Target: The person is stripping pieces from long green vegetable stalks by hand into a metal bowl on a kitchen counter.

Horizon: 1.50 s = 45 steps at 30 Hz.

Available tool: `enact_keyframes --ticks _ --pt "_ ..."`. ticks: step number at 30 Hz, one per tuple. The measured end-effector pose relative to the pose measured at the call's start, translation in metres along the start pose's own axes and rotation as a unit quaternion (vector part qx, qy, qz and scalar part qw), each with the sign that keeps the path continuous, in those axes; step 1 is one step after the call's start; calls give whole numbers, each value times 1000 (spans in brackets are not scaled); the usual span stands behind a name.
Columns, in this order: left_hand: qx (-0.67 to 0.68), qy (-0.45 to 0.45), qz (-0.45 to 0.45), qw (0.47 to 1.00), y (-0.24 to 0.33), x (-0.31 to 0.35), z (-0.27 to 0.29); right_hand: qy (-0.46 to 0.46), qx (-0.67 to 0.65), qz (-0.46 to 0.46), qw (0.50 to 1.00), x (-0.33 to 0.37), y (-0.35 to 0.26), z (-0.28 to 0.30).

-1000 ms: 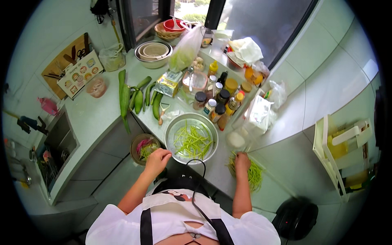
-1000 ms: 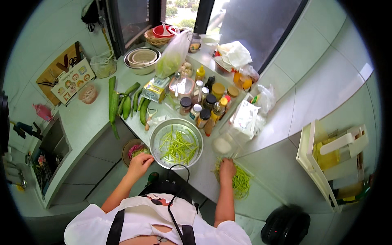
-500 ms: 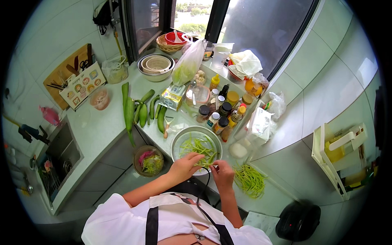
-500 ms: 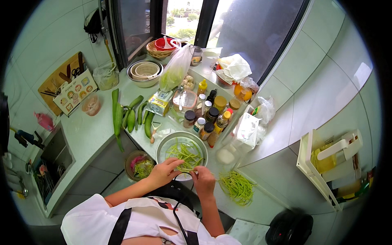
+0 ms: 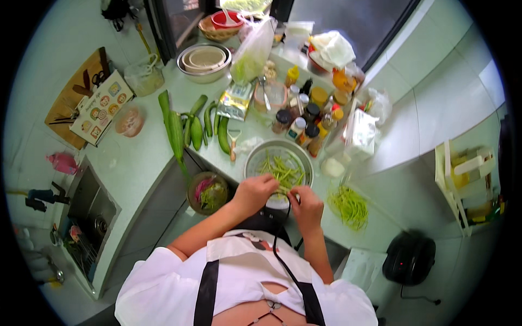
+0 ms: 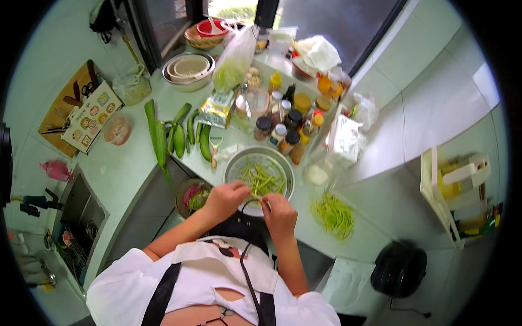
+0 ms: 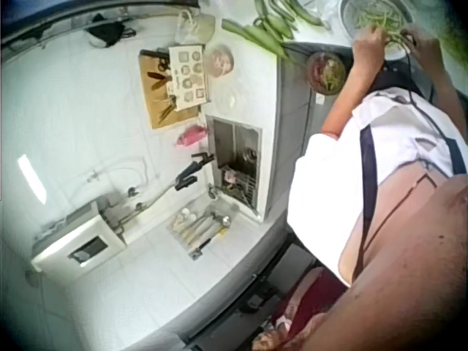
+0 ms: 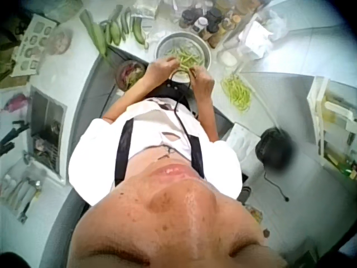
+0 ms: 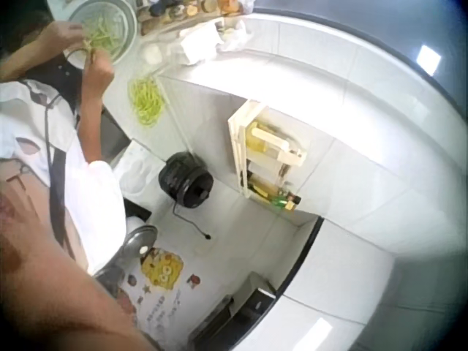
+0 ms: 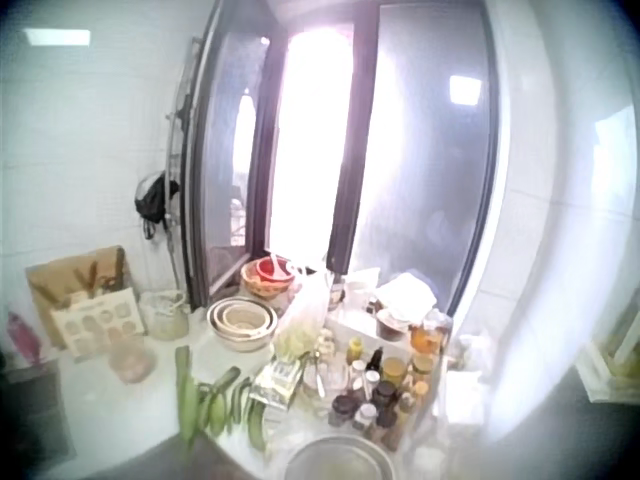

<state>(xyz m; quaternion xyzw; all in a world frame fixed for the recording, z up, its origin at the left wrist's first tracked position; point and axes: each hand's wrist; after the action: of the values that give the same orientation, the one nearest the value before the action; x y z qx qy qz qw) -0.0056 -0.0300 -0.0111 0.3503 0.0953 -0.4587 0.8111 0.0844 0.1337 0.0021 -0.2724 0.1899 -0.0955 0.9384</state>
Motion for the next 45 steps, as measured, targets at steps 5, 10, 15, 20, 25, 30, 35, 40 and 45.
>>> enact_keyframes --ticks 5,10,15,20,25,30,35,40,45 --pt "6 58 -34 998 -16 -10 18 -6 0 -57 998 -9 -15 2" --pt "35 102 -47 993 -27 -12 28 1 -32 -119 992 4 -13 3" --pt "86 141 -20 986 -31 -20 28 8 -125 -103 987 16 -38 4" --pt "115 130 -46 984 -24 -29 34 49 -80 -99 991 16 -44 17" --pt "57 134 -62 987 -20 -35 30 54 -51 -69 995 8 -43 31" --pt "92 180 -5 979 -13 -34 20 18 -28 -5 999 5 -48 25" --pt "342 151 150 915 -4 -25 7 18 -49 2 999 2 -42 20" --pt "421 148 196 873 -10 -22 -2 37 -114 -73 990 -3 -31 31" --pt "263 158 141 941 -6 -28 4 37 -106 -73 991 -8 -22 45"
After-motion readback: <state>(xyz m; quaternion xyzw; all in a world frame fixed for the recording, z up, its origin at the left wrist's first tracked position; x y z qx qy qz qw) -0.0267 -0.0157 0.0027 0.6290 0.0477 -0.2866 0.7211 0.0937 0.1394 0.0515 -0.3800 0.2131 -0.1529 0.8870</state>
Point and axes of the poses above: each hand's wrist, its own x-axis away from the middle knuckle, its own z-axis out of the back of the hand, y = z × x, and after that the axes turned 6 degrees about -z, right-handed
